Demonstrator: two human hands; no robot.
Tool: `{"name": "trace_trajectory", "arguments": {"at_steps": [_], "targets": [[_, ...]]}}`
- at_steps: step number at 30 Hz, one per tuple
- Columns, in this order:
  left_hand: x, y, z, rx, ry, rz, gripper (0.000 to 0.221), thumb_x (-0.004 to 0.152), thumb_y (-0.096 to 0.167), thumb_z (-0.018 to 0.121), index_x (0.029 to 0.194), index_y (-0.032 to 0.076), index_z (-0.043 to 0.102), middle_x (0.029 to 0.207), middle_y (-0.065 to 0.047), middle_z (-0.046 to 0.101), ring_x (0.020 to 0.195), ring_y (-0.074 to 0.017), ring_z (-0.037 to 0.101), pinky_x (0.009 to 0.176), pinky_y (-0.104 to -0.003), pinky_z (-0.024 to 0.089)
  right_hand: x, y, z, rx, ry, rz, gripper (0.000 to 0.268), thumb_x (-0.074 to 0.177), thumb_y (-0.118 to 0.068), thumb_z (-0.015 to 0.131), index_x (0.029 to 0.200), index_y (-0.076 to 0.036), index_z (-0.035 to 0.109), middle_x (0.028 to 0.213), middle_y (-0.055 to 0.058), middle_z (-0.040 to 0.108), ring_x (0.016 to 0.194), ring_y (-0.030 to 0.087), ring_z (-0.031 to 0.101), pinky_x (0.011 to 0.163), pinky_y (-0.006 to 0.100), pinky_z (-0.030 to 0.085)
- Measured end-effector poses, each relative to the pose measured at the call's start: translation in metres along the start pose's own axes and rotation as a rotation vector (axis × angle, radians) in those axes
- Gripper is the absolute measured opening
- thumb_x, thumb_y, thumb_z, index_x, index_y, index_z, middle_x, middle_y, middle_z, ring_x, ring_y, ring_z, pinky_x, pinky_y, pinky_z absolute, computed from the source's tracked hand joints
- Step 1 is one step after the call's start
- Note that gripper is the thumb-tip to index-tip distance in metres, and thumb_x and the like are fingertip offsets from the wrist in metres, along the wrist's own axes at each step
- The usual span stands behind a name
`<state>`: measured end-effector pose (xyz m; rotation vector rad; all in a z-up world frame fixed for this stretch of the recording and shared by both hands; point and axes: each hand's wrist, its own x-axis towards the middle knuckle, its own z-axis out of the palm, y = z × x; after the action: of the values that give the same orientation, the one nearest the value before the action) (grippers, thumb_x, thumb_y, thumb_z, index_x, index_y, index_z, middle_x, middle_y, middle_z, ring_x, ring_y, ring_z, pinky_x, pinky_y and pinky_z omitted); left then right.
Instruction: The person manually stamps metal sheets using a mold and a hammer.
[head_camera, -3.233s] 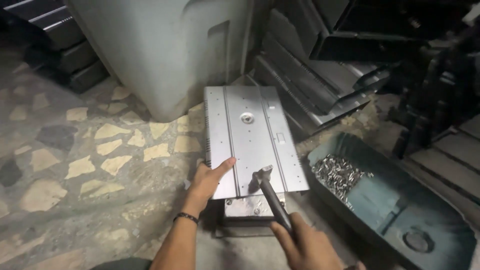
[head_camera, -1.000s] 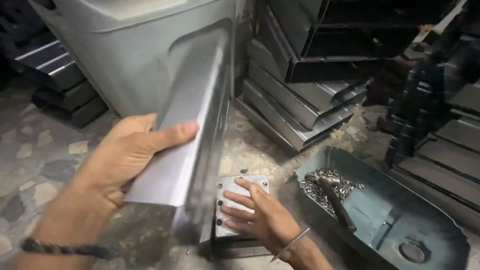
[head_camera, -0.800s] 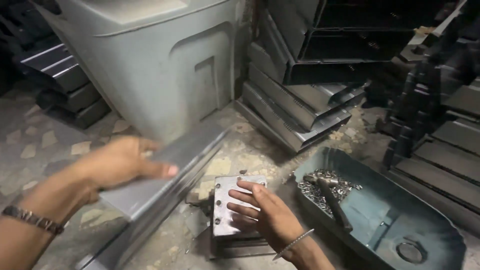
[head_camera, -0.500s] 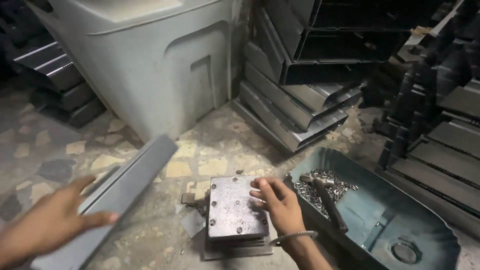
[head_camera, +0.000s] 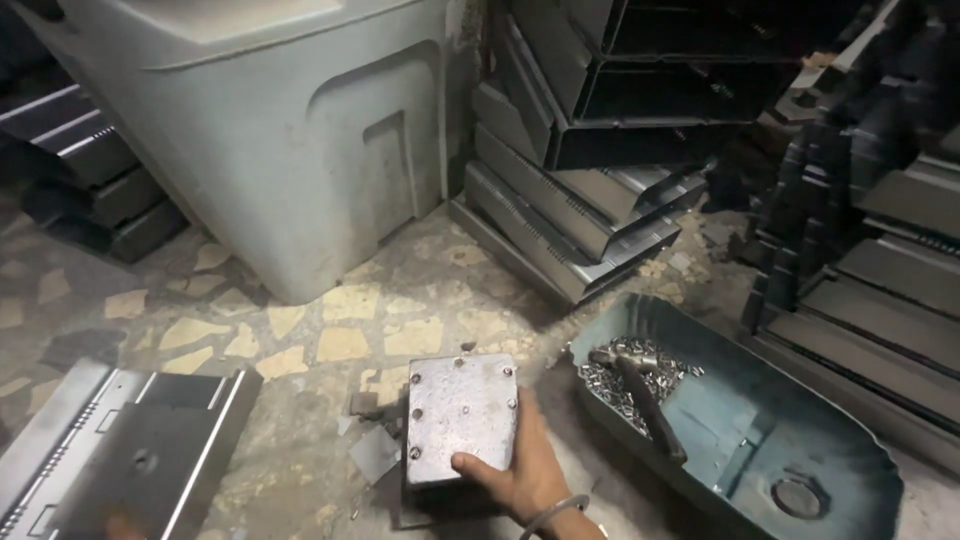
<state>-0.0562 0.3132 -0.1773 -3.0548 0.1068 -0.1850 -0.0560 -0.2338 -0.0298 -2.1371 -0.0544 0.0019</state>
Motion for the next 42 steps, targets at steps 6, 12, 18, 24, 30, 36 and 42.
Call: {"name": "trace_trajectory", "arguments": {"at_steps": [6, 12, 18, 24, 30, 36, 42], "targets": [[0.051, 0.195, -0.200, -0.504, -0.588, -0.173, 0.131, 0.073, 0.061, 0.081, 0.161, 0.002, 0.004, 0.155, -0.027, 0.042, 0.146, -0.0323, 0.047, 0.122, -0.035, 0.040, 0.004, 0.008, -0.010, -0.002, -0.144, -0.151, 0.143, 0.050, -0.045, 0.101, 0.152, 0.003, 0.013, 0.139, 0.030, 0.047, 0.133, 0.042, 0.047, 0.112, 0.045, 0.037], [0.043, 0.337, -0.196, -0.746, -0.361, 0.094, 0.164, 0.049, 0.030, 0.105, 0.154, -0.003, -0.017, 0.157, -0.038, 0.016, 0.145, -0.0484, 0.032, 0.116, -0.042, 0.035, 0.005, 0.032, 0.000, -0.135, -0.075, -0.120, 0.157, 0.041, -0.053, 0.103, 0.156, 0.003, 0.011, 0.141, 0.031, 0.046, 0.130, 0.044, 0.050, 0.109, 0.044, 0.043], [0.053, 0.335, -0.186, -0.676, -0.249, 0.127, 0.150, 0.060, 0.033, 0.100, 0.155, -0.002, -0.012, 0.160, -0.040, 0.004, 0.138, -0.0553, 0.037, 0.106, -0.047, 0.047, 0.008, 0.043, 0.003, -0.101, 0.035, -0.305, 0.156, 0.038, -0.059, 0.103, 0.153, 0.006, 0.019, 0.139, 0.034, 0.052, 0.127, 0.047, 0.055, 0.104, 0.045, 0.047], [0.070, 0.339, -0.207, -0.647, -0.271, 0.054, 0.144, 0.063, 0.033, 0.096, 0.158, -0.003, -0.007, 0.162, -0.036, 0.010, 0.131, -0.0486, 0.048, 0.103, -0.042, 0.050, 0.033, 0.056, 0.011, -0.083, -0.002, -0.182, 0.156, 0.037, -0.065, 0.098, 0.154, 0.005, 0.020, 0.118, 0.029, 0.069, 0.111, 0.041, 0.071, 0.094, 0.041, 0.057], [0.114, 0.342, -0.181, -0.685, -0.074, 0.020, 0.148, 0.055, 0.027, 0.101, 0.154, -0.008, -0.004, 0.156, -0.040, 0.017, 0.127, -0.0521, 0.051, 0.099, -0.044, 0.051, 0.087, 0.041, 0.003, -0.236, -0.030, -0.139, 0.160, 0.035, -0.067, 0.096, 0.155, 0.004, 0.018, 0.118, 0.030, 0.067, 0.109, 0.040, 0.070, 0.091, 0.040, 0.058], [0.138, 0.347, -0.188, -0.619, -0.140, -0.080, 0.143, 0.061, 0.026, 0.099, 0.155, -0.006, -0.004, 0.159, -0.033, 0.017, 0.118, -0.0505, 0.058, 0.097, -0.045, 0.053, 0.125, 0.050, 0.002, -0.299, -0.032, -0.182, 0.160, 0.036, -0.064, 0.098, 0.156, 0.005, 0.018, 0.119, 0.032, 0.067, 0.111, 0.042, 0.069, 0.094, 0.041, 0.055], [0.152, 0.346, -0.198, -0.628, -0.192, -0.125, 0.141, 0.064, 0.025, 0.098, 0.153, -0.004, -0.007, 0.164, -0.030, 0.008, 0.116, -0.0468, 0.061, 0.095, -0.044, 0.055, 0.138, 0.035, 0.001, -0.361, -0.063, -0.053, 0.161, 0.034, -0.059, 0.101, 0.158, -0.003, 0.015, 0.125, 0.030, 0.064, 0.117, 0.042, 0.064, 0.098, 0.041, 0.052]]}}
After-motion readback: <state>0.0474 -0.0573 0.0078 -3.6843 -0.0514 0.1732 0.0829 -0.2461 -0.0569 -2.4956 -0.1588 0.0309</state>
